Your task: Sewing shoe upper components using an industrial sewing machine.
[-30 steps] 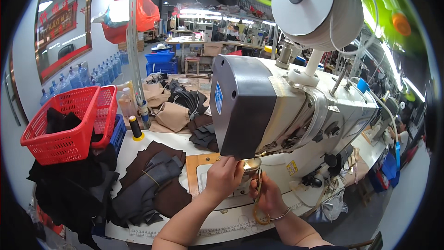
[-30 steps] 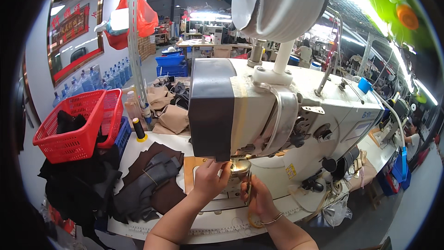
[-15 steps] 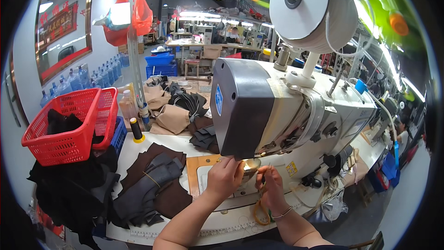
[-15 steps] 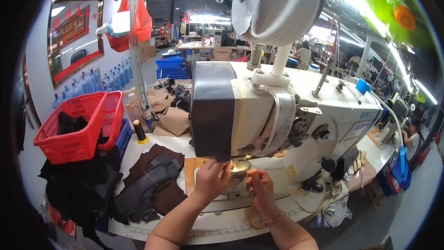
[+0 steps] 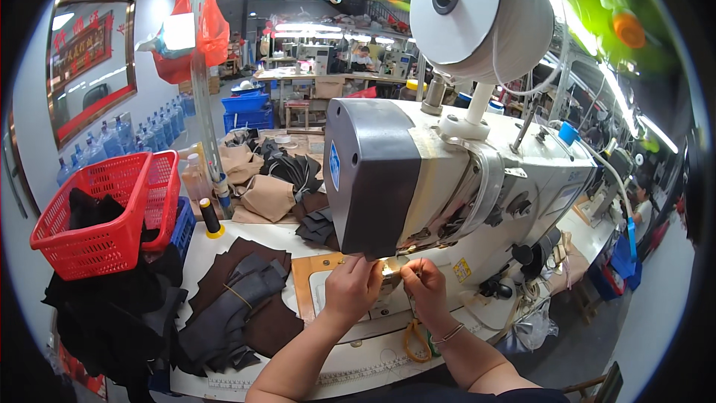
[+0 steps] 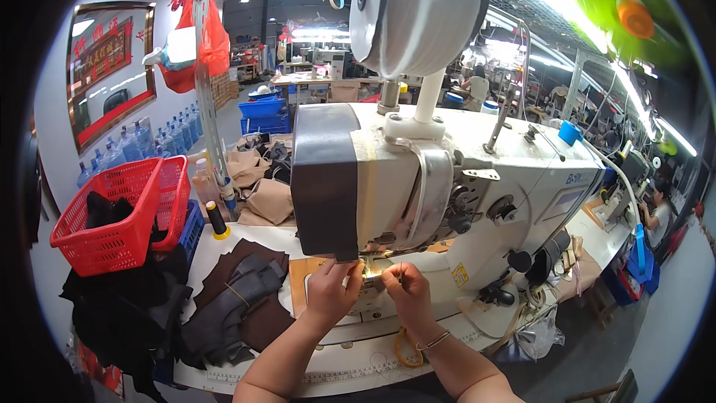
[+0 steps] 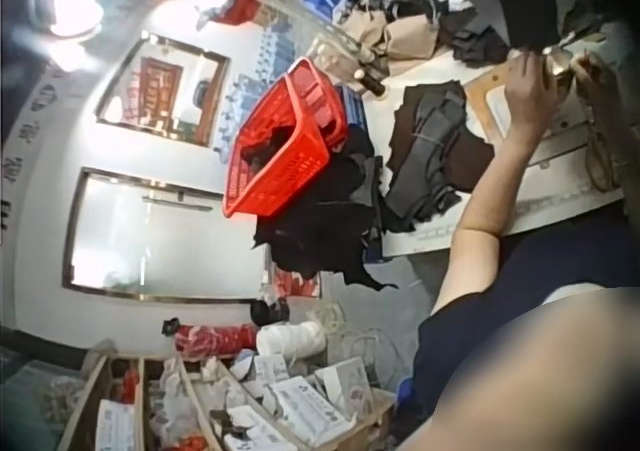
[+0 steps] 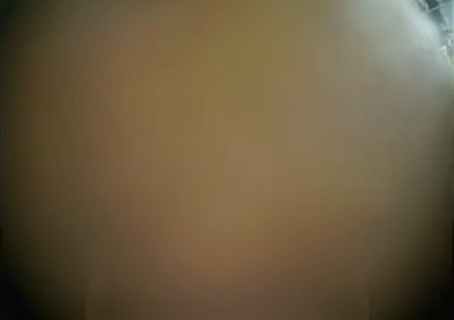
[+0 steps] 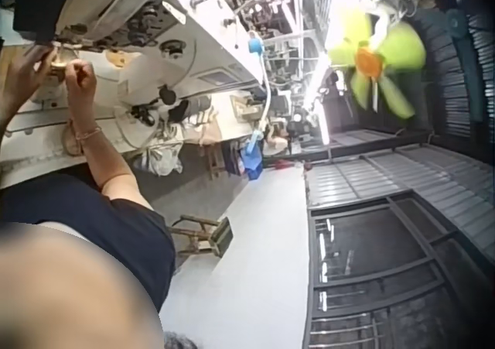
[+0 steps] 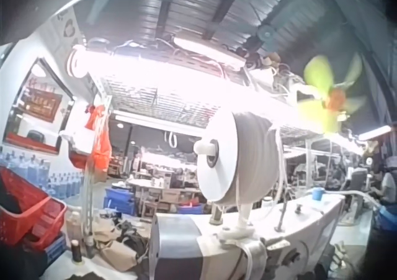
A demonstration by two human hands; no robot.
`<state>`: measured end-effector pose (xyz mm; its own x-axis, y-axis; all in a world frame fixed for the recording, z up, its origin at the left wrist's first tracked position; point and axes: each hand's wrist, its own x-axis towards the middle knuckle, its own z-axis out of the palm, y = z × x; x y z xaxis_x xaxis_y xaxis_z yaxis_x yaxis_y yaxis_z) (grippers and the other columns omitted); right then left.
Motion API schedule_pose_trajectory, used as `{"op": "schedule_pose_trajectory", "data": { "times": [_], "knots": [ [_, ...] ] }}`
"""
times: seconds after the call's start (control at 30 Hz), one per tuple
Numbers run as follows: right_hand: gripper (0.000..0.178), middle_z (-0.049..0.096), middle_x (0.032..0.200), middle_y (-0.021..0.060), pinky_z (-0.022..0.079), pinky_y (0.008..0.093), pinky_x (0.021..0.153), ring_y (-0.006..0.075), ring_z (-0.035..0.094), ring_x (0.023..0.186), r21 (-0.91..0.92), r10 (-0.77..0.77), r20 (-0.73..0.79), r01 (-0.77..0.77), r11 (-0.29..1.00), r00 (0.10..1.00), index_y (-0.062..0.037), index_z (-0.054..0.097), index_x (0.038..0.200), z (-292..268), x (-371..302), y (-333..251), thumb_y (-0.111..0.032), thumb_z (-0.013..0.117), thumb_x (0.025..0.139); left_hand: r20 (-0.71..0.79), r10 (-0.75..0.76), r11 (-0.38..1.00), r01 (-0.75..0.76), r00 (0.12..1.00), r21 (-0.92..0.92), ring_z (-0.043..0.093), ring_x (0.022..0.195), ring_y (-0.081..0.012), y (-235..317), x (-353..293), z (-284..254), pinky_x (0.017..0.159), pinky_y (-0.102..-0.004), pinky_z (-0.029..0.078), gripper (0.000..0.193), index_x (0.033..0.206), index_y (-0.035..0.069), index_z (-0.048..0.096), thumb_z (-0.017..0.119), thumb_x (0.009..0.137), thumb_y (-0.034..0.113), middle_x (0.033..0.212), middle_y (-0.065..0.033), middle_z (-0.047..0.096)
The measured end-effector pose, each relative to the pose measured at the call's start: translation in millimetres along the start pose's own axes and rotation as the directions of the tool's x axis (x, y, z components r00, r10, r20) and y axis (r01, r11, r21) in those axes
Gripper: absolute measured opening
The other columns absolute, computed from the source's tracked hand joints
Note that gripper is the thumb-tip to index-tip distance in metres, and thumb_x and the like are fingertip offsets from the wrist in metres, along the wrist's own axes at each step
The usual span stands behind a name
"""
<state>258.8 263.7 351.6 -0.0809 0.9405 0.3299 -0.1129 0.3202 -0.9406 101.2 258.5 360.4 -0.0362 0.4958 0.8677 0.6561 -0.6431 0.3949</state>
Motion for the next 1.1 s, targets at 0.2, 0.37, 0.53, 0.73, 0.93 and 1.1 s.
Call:
{"op": "schedule_pose_trajectory", "data": {
  "times": [0.2, 0.37, 0.53, 0.73, 0.93, 1.1],
  "knots": [
    [0.007, 0.048, 0.069, -0.0061, 0.033, 0.0157, 0.051, 0.0005, 0.039, 0.058, 0.005, -0.006, 0.003, 0.006, 1.000, 1.000, -0.0056, 0.055, 0.086, 0.0, -0.5, -0.7, -0.010, 0.059, 0.089, -0.015, 0.023, 1.000, -0.023, 1.000, 0.006, 0.061, 0.059, -0.0234, 0.5, 2.0, 0.1, 0.052, -0.0313, 0.048, 0.015, 0.088, 0.003, 0.059, 0.065, 0.075, 0.001, 0.073, -0.0100, 0.060],
    [0.007, 0.049, 0.069, -0.0060, 0.033, 0.0159, 0.052, 0.0006, 0.040, 0.059, 0.012, 0.011, 0.010, -0.012, 1.000, 1.000, -0.0055, 0.055, 0.087, -0.4, -0.6, 1.5, -0.011, 0.059, 0.089, -0.005, 0.013, 1.000, -0.013, 1.000, 0.010, 0.061, 0.059, -0.0233, -1.0, 1.1, 0.6, 0.052, -0.0312, 0.048, 0.016, 0.089, 0.003, 0.060, 0.065, 0.074, 0.001, 0.073, -0.0097, 0.060],
    [0.008, 0.050, 0.070, -0.0059, 0.034, 0.0160, 0.052, 0.0007, 0.040, 0.059, 0.000, 0.001, 0.010, -0.001, 1.000, 1.000, -0.0054, 0.055, 0.088, -0.7, -1.8, 0.2, -0.012, 0.060, 0.089, -0.011, 0.029, 0.999, -0.029, 1.000, 0.017, 0.061, 0.059, -0.0231, -1.6, 0.8, 1.1, 0.052, -0.0314, 0.048, 0.015, 0.088, 0.004, 0.061, 0.065, 0.074, 0.001, 0.073, -0.0094, 0.060],
    [0.008, 0.051, 0.071, -0.0056, 0.035, 0.0157, 0.053, 0.0007, 0.041, 0.060, -0.011, -0.006, 0.010, 0.006, 1.000, 1.000, -0.0051, 0.056, 0.088, -1.0, -1.2, 0.7, -0.012, 0.060, 0.089, 0.000, 0.033, 0.999, -0.033, 0.999, 0.038, 0.060, 0.059, -0.0230, 1.1, 2.5, -1.4, 0.051, -0.0318, 0.048, 0.016, 0.087, 0.004, 0.061, 0.066, 0.072, 0.001, 0.072, -0.0086, 0.060],
    [0.009, 0.052, 0.071, -0.0055, 0.035, 0.0157, 0.053, 0.0007, 0.042, 0.060, 0.010, -0.005, 0.025, 0.005, 1.000, 1.000, -0.0048, 0.056, 0.088, -3.1, -1.7, 3.6, -0.012, 0.060, 0.089, 0.000, 0.037, 0.999, -0.037, 0.999, 0.030, 0.060, 0.058, -0.0231, 0.6, 1.6, -1.5, 0.051, -0.0320, 0.047, 0.016, 0.086, 0.005, 0.061, 0.066, 0.072, 0.002, 0.071, -0.0082, 0.059],
    [0.009, 0.052, 0.071, -0.0053, 0.036, 0.0158, 0.054, 0.0009, 0.043, 0.060, 0.010, 0.002, 0.021, -0.002, 1.000, 1.000, -0.0046, 0.056, 0.088, -2.9, -1.9, 2.1, -0.013, 0.060, 0.089, -0.002, 0.051, 0.998, -0.051, 0.999, 0.031, 0.060, 0.059, -0.0235, -1.5, 0.6, -0.4, 0.052, -0.0325, 0.047, 0.016, 0.086, 0.005, 0.061, 0.067, 0.072, 0.002, 0.071, -0.0083, 0.059]
  ]
}}
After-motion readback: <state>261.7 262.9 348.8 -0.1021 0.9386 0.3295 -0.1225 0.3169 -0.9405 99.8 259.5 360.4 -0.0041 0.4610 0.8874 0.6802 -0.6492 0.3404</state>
